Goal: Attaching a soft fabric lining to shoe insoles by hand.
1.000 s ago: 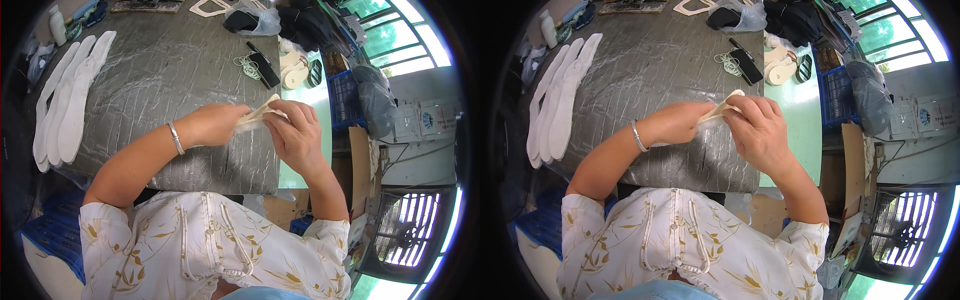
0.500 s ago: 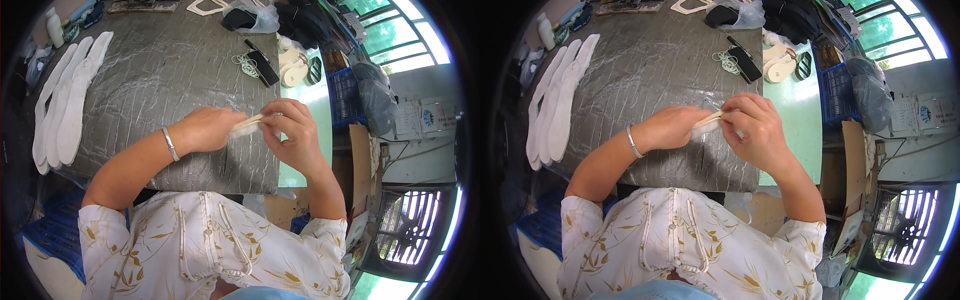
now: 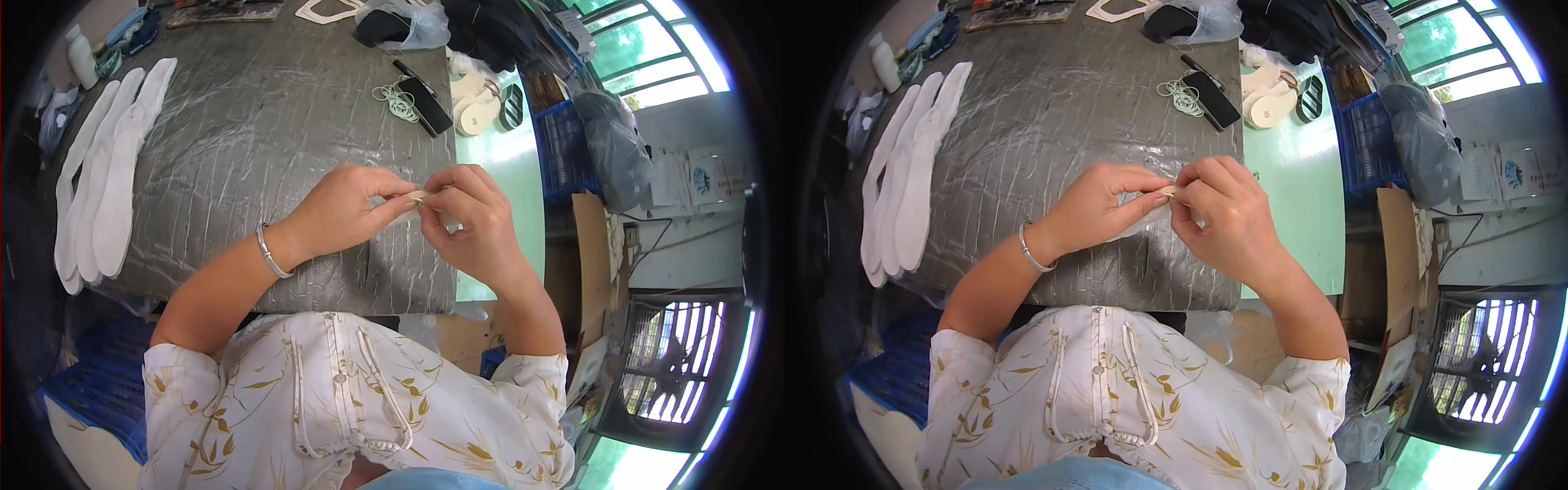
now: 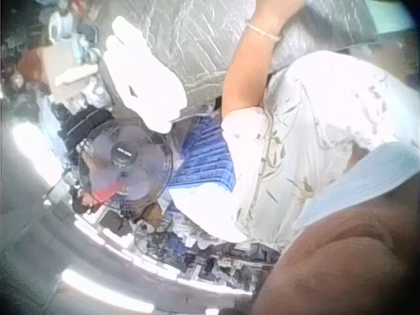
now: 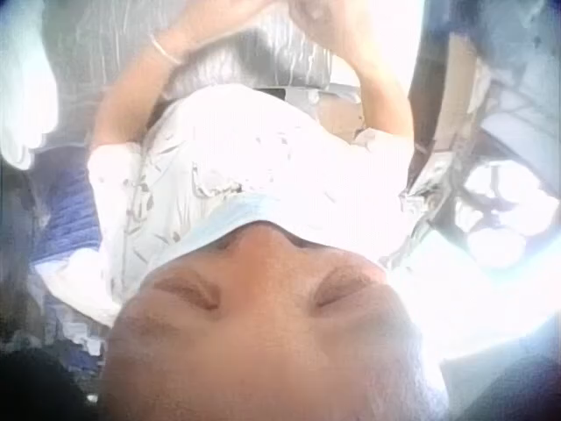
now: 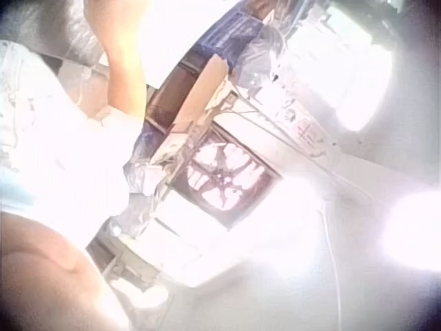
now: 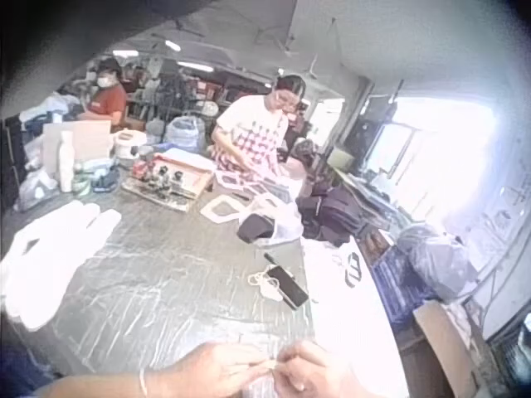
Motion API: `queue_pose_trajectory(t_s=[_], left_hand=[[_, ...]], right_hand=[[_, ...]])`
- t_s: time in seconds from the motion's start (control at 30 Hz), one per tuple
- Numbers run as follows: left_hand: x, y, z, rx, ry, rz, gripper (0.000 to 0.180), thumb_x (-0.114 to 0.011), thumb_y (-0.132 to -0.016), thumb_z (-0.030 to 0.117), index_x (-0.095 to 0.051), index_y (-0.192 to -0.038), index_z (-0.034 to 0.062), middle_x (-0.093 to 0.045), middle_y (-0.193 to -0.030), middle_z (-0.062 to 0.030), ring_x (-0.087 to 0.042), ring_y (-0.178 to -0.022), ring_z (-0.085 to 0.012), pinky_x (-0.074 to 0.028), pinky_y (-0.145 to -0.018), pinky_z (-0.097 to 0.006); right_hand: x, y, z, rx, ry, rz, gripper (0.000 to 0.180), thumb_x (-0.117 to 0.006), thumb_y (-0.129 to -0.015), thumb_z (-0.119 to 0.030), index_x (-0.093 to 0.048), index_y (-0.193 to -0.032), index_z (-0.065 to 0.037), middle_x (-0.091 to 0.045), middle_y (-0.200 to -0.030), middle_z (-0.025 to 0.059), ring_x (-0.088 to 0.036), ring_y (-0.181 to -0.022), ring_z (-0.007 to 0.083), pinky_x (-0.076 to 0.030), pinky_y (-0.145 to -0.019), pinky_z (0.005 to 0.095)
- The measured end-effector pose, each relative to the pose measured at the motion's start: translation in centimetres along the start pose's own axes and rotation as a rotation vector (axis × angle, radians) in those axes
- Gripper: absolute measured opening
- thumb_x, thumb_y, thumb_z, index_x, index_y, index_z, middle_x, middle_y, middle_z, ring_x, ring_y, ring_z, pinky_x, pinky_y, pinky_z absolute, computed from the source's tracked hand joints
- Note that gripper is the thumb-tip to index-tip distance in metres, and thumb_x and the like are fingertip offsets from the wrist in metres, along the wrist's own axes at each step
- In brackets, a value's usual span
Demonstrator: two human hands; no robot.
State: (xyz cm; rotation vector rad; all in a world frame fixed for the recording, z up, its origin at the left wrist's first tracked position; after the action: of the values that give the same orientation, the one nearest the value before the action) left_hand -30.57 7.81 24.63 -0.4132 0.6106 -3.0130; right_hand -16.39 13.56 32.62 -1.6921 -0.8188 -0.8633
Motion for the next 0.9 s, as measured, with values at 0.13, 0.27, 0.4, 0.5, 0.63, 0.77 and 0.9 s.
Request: queue_pose_trajectory(t_s=[0.13, 0.27, 0.4, 0.5, 0.63, 0.77, 0.9], left_hand=[[-0.3, 0.4, 0.1, -0.017, -0.085, 0.115, 0.015, -0.064, -0.088, 0.005, -0.071, -0.101, -0.0001, -0.07, -0.087, -0.0145, -0.065, -0.072, -0.0255, -0.05, -0.065, -0.033], [0.0, 0.3, 1.0, 0.029, -0.082, 0.131, 0.015, -0.064, -0.087, 0.003, -0.071, -0.1, -0.0013, -0.071, -0.087, -0.0134, -0.067, -0.074, -0.0225, -0.051, -0.067, -0.031], [0.7, 0.8, 0.9, 0.085, -0.03, 0.114, 0.015, -0.064, -0.087, 0.002, -0.071, -0.1, -0.0019, -0.071, -0.088, -0.0131, -0.067, -0.075, -0.0191, -0.051, -0.069, -0.029], [0.4, 0.8, 1.3, 0.078, -0.006, 0.102, 0.015, -0.064, -0.087, 0.002, -0.071, -0.1, -0.002, -0.071, -0.087, -0.0124, -0.066, -0.076, -0.0178, -0.051, -0.07, -0.029], [0.2, 0.8, 1.4, 0.041, -0.021, 0.077, 0.016, -0.064, -0.088, 0.003, -0.071, -0.101, -0.0017, -0.07, -0.087, -0.0118, -0.065, -0.075, -0.0178, -0.05, -0.069, -0.029], [-0.1, 1.2, 1.5, 0.041, 0.001, 0.051, 0.017, -0.062, -0.089, 0.002, -0.069, -0.104, -0.0018, -0.068, -0.086, -0.0109, -0.063, -0.075, -0.0174, -0.049, -0.07, -0.029], [-0.2, 1.4, 1.6, -0.006, -0.006, 0.062, 0.016, -0.06, -0.09, 0.0, -0.068, -0.104, -0.003, -0.068, -0.088, -0.0107, -0.063, -0.077, -0.0179, -0.049, -0.071, -0.029]], right_hand=[[-0.4, 1.1, 0.6, -0.197, -0.132, -0.002, 0.015, -0.078, -0.071, 0.001, -0.068, -0.082, -0.002, -0.066, -0.094, 0.0089, -0.066, -0.079, 0.0242, -0.054, -0.064, 0.034], [0.8, 1.5, 0.4, -0.301, -0.197, 0.02, 0.023, -0.083, -0.074, -0.008, -0.07, -0.092, -0.002, -0.068, -0.11, 0.0146, -0.07, -0.093, 0.0239, -0.057, -0.075, 0.0311], [1.8, 2.9, 2.0, -0.327, -0.308, 0.063, 0.024, -0.081, -0.074, -0.006, -0.07, -0.095, 0.0, -0.069, -0.115, 0.0159, -0.069, -0.096, 0.022, -0.055, -0.08, 0.0298], [1.5, 2.9, 1.7, -0.367, -0.39, 0.002, 0.018, -0.078, -0.077, -0.004, -0.071, -0.093, 0.002, -0.069, -0.111, 0.0162, -0.07, -0.09, 0.0196, -0.055, -0.078, 0.0285], [1.2, 3.3, 2.1, -0.389, -0.453, 0.059, 0.012, -0.074, -0.082, -0.002, -0.071, -0.093, 0.003, -0.069, -0.108, 0.0154, -0.069, -0.087, 0.0185, -0.055, -0.078, 0.0281], [1.1, 3.9, 2.6, -0.457, -0.508, 0.08, 0.009, -0.073, -0.083, -0.001, -0.072, -0.091, 0.002, -0.07, -0.106, 0.0147, -0.07, -0.089, 0.0176, -0.057, -0.078, 0.0276], [1.0, 3.9, 2.4, -0.489, -0.565, 0.078, 0.008, -0.074, -0.081, -0.001, -0.071, -0.088, 0.002, -0.071, -0.102, 0.014, -0.07, -0.085, 0.0158, -0.058, -0.076, 0.0266]])
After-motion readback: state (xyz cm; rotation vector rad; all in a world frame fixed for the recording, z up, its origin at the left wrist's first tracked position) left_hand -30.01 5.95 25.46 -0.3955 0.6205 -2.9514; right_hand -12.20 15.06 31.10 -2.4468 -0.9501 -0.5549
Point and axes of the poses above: each hand's wrist, its own y-axis away from the middle knuckle, its own x-axis out of the back of the hand, z = x × y, the point moved 4 cm from there along -y, towards the middle knuckle
